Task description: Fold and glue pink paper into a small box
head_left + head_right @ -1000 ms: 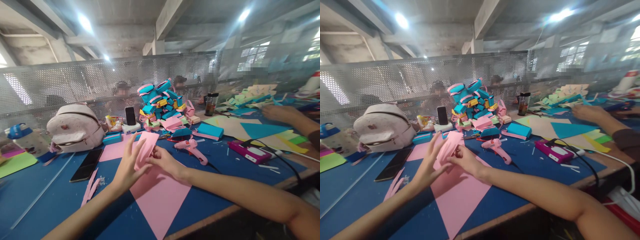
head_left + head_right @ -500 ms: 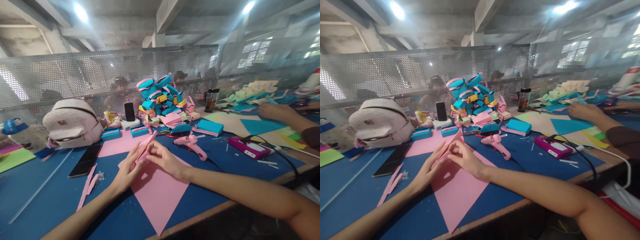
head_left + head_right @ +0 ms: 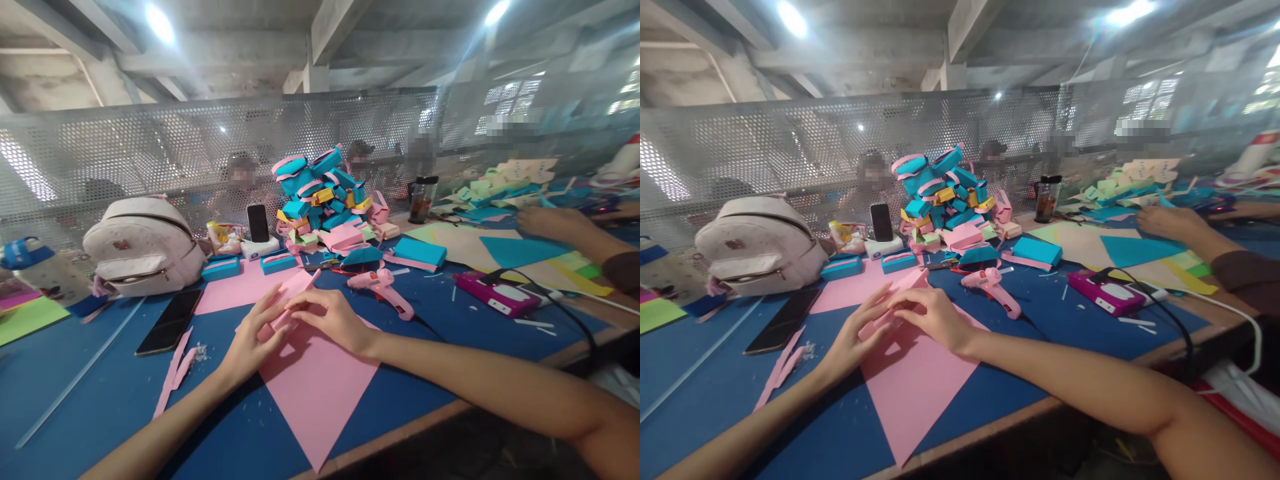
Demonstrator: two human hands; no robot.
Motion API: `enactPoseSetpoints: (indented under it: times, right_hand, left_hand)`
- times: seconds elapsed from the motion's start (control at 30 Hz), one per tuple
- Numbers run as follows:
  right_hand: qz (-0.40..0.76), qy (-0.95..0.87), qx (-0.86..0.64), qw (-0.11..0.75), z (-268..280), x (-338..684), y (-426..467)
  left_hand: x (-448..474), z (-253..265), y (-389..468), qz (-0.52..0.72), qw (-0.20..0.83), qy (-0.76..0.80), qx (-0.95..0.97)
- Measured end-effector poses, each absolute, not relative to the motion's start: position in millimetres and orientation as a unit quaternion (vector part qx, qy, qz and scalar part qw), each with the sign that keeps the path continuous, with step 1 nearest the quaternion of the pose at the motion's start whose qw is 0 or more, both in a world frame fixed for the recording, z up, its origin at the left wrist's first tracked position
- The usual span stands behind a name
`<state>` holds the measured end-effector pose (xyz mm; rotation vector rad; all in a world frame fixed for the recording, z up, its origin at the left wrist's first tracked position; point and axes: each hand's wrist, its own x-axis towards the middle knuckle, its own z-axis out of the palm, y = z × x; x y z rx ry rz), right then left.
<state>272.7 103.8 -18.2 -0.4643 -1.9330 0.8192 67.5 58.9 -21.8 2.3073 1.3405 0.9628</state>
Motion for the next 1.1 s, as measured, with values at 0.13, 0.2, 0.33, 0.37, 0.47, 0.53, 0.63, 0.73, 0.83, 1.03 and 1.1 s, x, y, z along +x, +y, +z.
enactPoseSetpoints:
  times: [0.13,0.2,0.33,0.37,0.47,0.53,0.63,0.73,0.83,1.03,1.1]
  right_hand:
    - [0.305,-0.789,-0.198,0.495,-18.4,274.3,107.1]
    - [0.301,-0.783,-0.206,0.504,-18.4,274.1,107.8]
    - [0.291,-0.772,-0.212,0.524,-18.2,273.5,107.5]
    - [0.288,-0.769,-0.212,0.530,-18.3,273.3,107.3]
    - [0.288,-0.758,-0.209,0.546,-18.8,272.5,106.7]
    - [0.297,-0.752,-0.205,0.551,-19.0,272.1,105.9]
    - [0.310,-0.752,-0.201,0.546,-18.8,272.3,104.3]
    - [0.309,-0.755,-0.205,0.540,-18.7,273.0,103.4]
    - [0.304,-0.759,-0.207,0.537,-18.8,273.4,104.0]
    - [0.286,-0.782,-0.206,0.515,-10.8,279.0,98.2]
    - [0.281,-0.802,-0.215,0.481,-4.2,286.8,88.5]
  left_hand:
    - [66.3,-30.2,63.6,0.377,0.141,0.491,0.772]
    - [65.6,-37.3,68.6,0.414,0.165,0.520,0.728]
    - [65.0,-48.5,76.9,0.474,0.312,0.522,0.637]
    - [65.5,-49.4,77.5,0.481,0.347,0.509,0.624]
    - [68.3,-47.9,75.9,0.494,0.397,0.482,0.605]
    - [70.8,-45.4,73.7,0.508,0.405,0.474,0.594]
    - [73.1,-42.2,71.7,0.519,0.415,0.468,0.583]
    - [72.9,-40.7,72.0,0.517,0.413,0.462,0.591]
    - [71.5,-40.2,73.8,0.524,0.390,0.450,0.609]
    - [66.9,-39.2,78.0,0.567,0.356,0.464,0.579]
    - [64.5,-39.2,79.1,0.571,0.351,0.469,0.576]
